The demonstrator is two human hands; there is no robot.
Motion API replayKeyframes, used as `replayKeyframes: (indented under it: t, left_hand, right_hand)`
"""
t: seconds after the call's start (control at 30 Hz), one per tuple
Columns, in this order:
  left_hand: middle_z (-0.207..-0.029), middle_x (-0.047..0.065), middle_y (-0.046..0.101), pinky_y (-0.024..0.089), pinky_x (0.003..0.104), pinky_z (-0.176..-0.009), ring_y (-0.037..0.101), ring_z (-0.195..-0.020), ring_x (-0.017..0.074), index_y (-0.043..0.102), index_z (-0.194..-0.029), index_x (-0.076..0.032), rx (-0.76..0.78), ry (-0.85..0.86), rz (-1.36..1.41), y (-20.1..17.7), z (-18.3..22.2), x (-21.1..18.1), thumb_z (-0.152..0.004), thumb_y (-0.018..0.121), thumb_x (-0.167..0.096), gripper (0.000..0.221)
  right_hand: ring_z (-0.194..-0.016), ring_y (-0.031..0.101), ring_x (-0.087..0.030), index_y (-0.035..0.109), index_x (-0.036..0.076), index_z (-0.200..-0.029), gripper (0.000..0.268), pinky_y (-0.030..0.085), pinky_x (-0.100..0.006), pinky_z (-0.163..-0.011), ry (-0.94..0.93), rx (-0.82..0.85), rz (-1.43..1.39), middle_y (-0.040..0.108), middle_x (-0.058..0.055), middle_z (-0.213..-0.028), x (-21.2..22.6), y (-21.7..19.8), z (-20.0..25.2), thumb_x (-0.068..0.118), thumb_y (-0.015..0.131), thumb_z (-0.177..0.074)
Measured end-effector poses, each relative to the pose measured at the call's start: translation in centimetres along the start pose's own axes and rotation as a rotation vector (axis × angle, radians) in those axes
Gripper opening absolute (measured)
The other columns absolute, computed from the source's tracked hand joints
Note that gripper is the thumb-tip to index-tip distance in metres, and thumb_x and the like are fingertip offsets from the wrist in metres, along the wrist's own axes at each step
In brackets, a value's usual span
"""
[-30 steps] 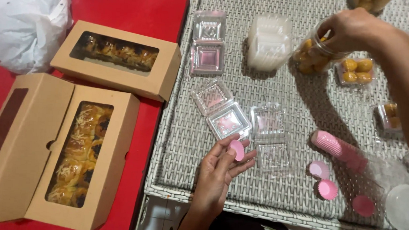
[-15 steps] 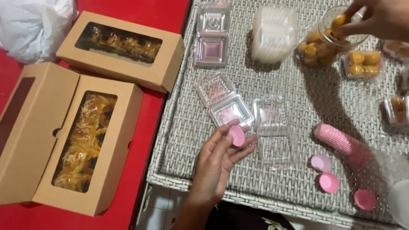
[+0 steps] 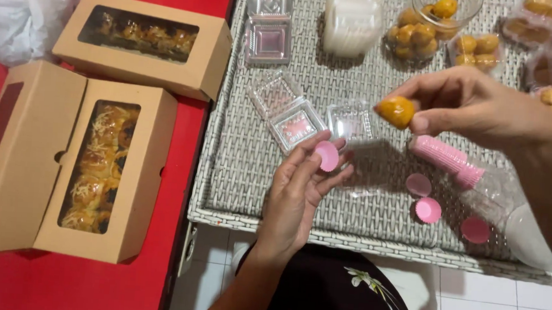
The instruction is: Placing small round pastries into paper cups and plastic containers for packaging
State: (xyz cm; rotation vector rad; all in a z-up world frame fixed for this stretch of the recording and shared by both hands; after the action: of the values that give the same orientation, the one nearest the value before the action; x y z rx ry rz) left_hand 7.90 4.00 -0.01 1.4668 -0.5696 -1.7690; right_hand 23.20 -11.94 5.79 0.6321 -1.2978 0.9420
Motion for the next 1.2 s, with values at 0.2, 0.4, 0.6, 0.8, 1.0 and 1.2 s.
replayKeyframes:
  t: [0.2,0.4,0.6,0.8,1.0,1.2]
  left_hand:
    - [-0.143,0.024,0.06,0.056,0.036,-0.1,0.064,-0.123,0.0307,0.052,-0.142,0.001,-0.019,0.0,-0.042,0.5,0.5,0.2,-0.096,0.059,-0.019,0.05]
    - [-0.136,0.023,0.062,0.058,0.039,-0.098,0.065,-0.117,0.0274,0.055,-0.14,0.003,-0.063,-0.013,-0.013,0.8,0.7,0.7,-0.097,0.056,-0.016,0.047]
    - [-0.139,0.029,0.058,0.058,0.036,-0.094,0.065,-0.119,0.0349,0.047,-0.146,0.008,-0.019,-0.017,0.094,0.7,0.4,1.9,-0.104,0.043,-0.012,0.046]
    - [-0.132,0.032,0.059,0.055,0.04,-0.101,0.065,-0.116,0.0372,0.046,-0.146,0.009,0.012,-0.02,0.177,0.7,0.3,2.5,-0.105,0.045,-0.012,0.045]
    - [-0.144,0.03,0.055,0.06,0.037,-0.092,0.064,-0.119,0.0328,0.051,-0.144,0.008,0.003,-0.014,0.179,0.0,0.5,1.9,-0.104,0.05,-0.011,0.044]
    - [-0.153,0.04,0.037,0.045,0.048,-0.114,0.046,-0.138,0.0477,0.036,-0.15,0.014,0.125,-0.009,0.397,-0.5,0.3,2.0,-0.1,0.037,0.004,0.051]
  right_hand:
    - [-0.049,0.048,-0.006,0.077,0.004,-0.118,0.035,0.031,-0.016,-0.041,-0.03,0.143,0.044,0.072,-0.001,-0.074,1.0,5.7,-0.4,0.018,0.075,-0.086]
    - [-0.075,0.064,-0.012,0.075,0.012,-0.125,0.047,0.054,-0.022,-0.063,0.004,-0.107,0.445,0.069,-0.003,-0.094,2.4,7.4,0.2,0.019,0.082,-0.079]
    - [-0.085,0.068,-0.019,0.072,0.011,-0.12,0.043,0.06,-0.029,-0.073,-0.237,-0.186,0.802,0.067,-0.009,-0.102,2.9,9.1,0.8,0.026,0.082,-0.081]
    - [-0.079,0.069,-0.019,0.07,0.013,-0.128,0.048,0.061,-0.031,-0.068,-0.298,-0.206,0.883,0.066,-0.008,-0.104,3.5,9.5,1.5,0.029,0.079,-0.084]
    - [-0.067,0.06,-0.012,0.072,0.007,-0.123,0.043,0.052,-0.02,-0.051,-0.226,-0.273,0.703,0.072,-0.008,-0.098,3.0,7.5,2.2,0.022,0.08,-0.083]
    - [-0.066,0.058,-0.01,0.071,0.006,-0.122,0.039,0.05,-0.019,-0.054,-0.052,-0.338,0.501,0.071,-0.006,-0.097,0.7,5.1,3.9,0.012,0.077,-0.084]
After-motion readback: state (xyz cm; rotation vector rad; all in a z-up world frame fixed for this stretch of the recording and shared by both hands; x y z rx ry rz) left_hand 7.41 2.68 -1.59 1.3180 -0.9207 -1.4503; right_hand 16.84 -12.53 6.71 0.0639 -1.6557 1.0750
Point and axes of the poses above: each hand's wrist, its own z-axis away from the middle knuckle, its own y-axis out of the palm, x = y × z, the point moved 8 cm from there along -z, towards the middle knuckle
